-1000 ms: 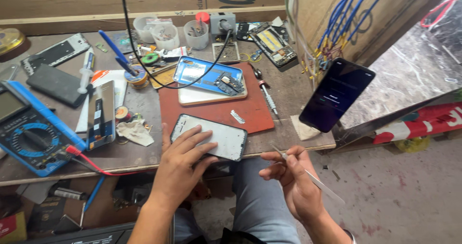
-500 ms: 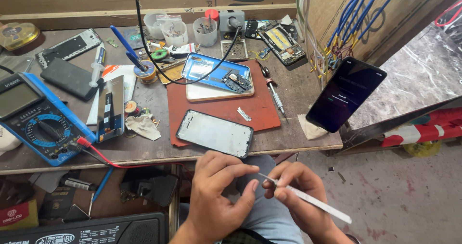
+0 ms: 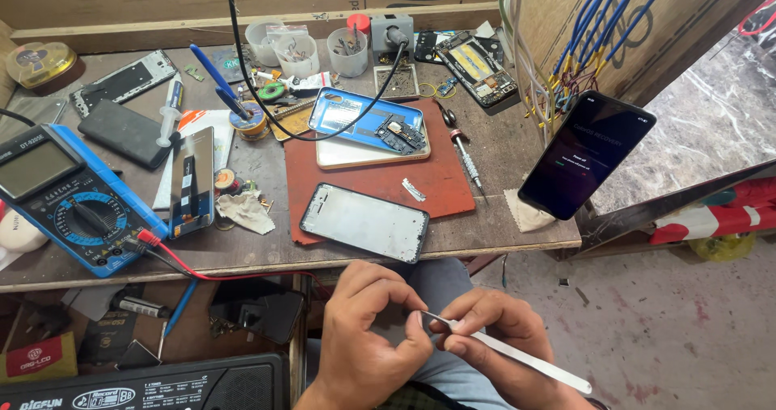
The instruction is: The person pries open the back cover of a smartphone using a metal pry tool, working around the edges to separate the adhesive. They hold the phone frame in one hand while scraping and lifting the cover, then continue cleaning adhesive residue from the frame edges.
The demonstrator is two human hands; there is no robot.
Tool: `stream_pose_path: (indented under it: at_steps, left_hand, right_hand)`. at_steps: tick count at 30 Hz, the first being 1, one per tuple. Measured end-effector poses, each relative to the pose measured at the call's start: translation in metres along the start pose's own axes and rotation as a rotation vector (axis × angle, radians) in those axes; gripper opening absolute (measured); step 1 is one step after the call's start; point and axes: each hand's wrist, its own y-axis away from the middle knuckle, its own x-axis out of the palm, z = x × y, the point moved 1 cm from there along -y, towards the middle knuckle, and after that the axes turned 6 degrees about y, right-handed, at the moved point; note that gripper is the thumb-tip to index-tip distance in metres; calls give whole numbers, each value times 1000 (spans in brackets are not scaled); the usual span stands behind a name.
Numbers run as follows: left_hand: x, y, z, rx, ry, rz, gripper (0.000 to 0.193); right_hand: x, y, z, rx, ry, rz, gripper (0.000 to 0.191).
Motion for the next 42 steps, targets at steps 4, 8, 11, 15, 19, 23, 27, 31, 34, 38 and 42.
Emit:
stream_pose_path:
  at_steps: [4,8,11,15,19,23,27,31,34,38,42]
  left_hand:
    - [-9,-1,6,84,-162,-140,11]
    - [-28,-1,19,47,-142,-239,16]
    - [-42,-3,28,77,-122,-215,18]
    - [-63,-12,39,144,-262,-112,29]
    - [-74,-32,57,311,-522,107,50]
    - [-76,-44,72,383,-563,215,57]
    - [-74,-46,82,310,-575,266,42]
    - [-74,-50,91,327,-609,235,36]
    - [-72,-53,96,351,-626,159,32]
    - [-69,-55,101,349,-644,83,30]
    - [-71,-55,104,350,-656,71,32]
  right_hand:
    - [3,3,-3,38,-198,-34,10]
    - [-2,3,-4,48,-140,-100,9]
    - [-4,-3,-4,69,-88,-152,10]
    - [-2,-23,-3,49,24,-199,14]
    - [-3,-50,-2,28,221,-275,24]
    - [-4,-81,2,123,356,-318,22]
    - [3,-102,10,239,524,-289,23]
    - [7,-119,20,-211,973,-134,20]
    - [6,-125,15,143,691,-242,19]
    - [9,-130,10,167,682,-218,21]
    - [12,-134,11,195,714,-220,21]
